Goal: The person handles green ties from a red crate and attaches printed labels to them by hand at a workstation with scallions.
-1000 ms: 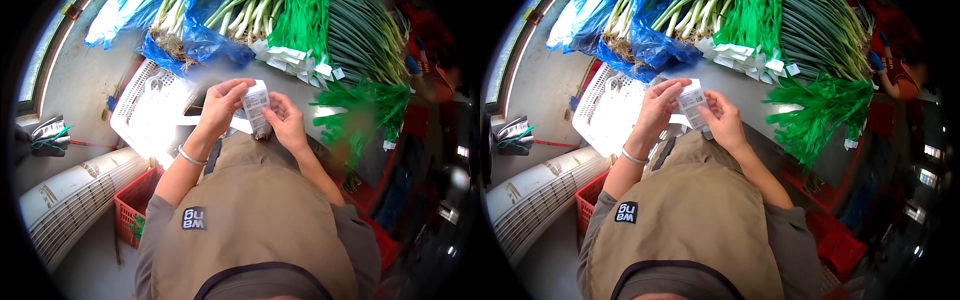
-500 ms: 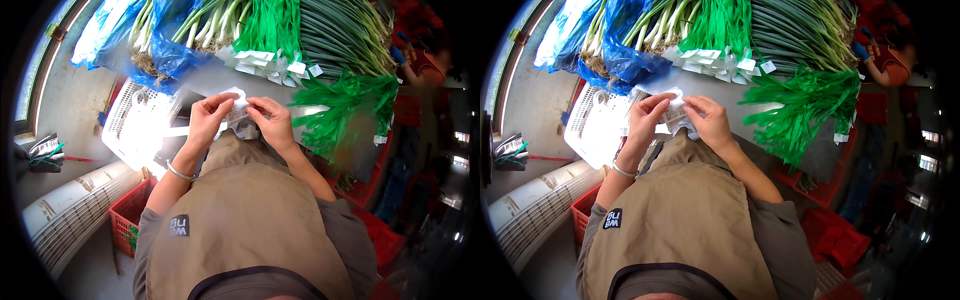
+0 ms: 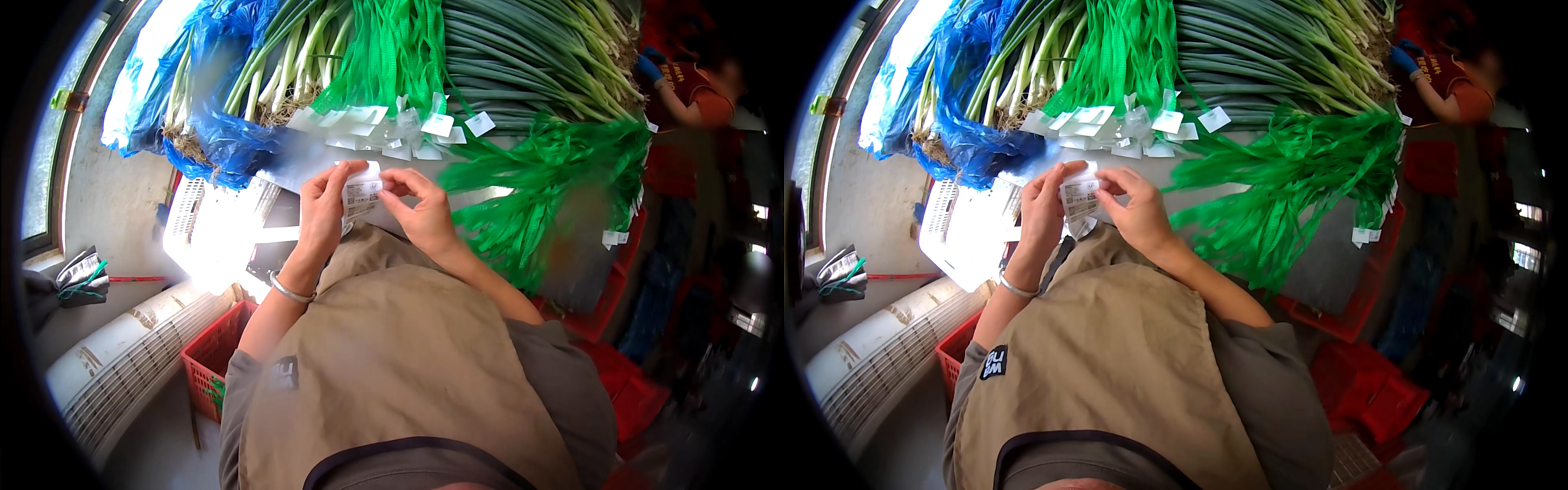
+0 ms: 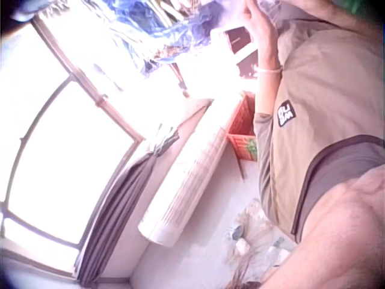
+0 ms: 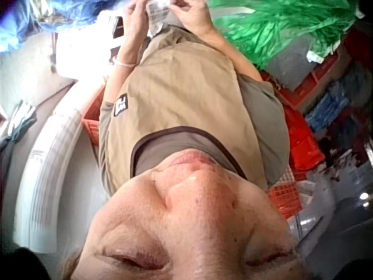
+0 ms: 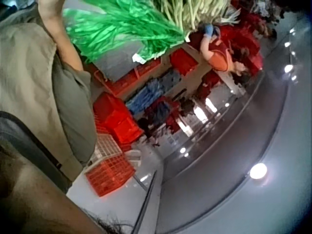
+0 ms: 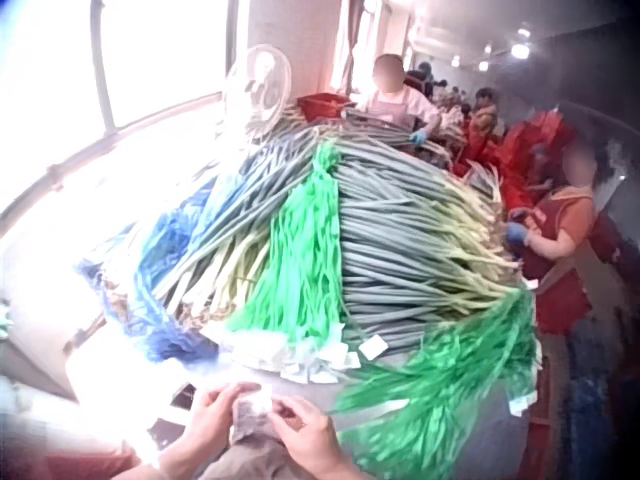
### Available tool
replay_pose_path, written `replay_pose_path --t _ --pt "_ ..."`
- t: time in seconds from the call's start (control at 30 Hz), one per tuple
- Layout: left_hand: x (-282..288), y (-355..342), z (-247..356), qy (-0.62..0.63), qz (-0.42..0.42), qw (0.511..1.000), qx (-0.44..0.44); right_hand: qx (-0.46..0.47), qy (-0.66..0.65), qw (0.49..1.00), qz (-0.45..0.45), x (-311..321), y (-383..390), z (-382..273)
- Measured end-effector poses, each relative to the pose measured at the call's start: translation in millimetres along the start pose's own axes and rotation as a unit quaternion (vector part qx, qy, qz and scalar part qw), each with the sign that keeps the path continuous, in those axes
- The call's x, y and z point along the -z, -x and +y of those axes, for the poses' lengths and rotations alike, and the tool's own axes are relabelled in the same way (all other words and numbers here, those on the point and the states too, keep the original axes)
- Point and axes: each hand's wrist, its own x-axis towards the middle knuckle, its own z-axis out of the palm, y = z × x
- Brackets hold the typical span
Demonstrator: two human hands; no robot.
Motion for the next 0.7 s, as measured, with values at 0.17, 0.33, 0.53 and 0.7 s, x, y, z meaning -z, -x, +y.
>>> replay_pose_path --t 0.17,0.33,0.53,0.7 --pt "-20 -17 -10 -0.093 0.022 0.995 -0.006 -0.09 -0.063 0.994 -0.014 26 -12 15" --pt "-29 -20 -9 -0.047 0.048 0.998 -0.015 -0.077 -0.069 0.994 -0.042 33 -24 23" --pt "-13 -28 -8 -0.075 0.049 0.996 -0.002 -0.001 -0.014 1.0 -0.02 18 -32 20" --pt "-3 -33 0 0.043 0.097 0.994 0.009 -0.012 -0.062 0.997 -0.041 27 -42 -9"
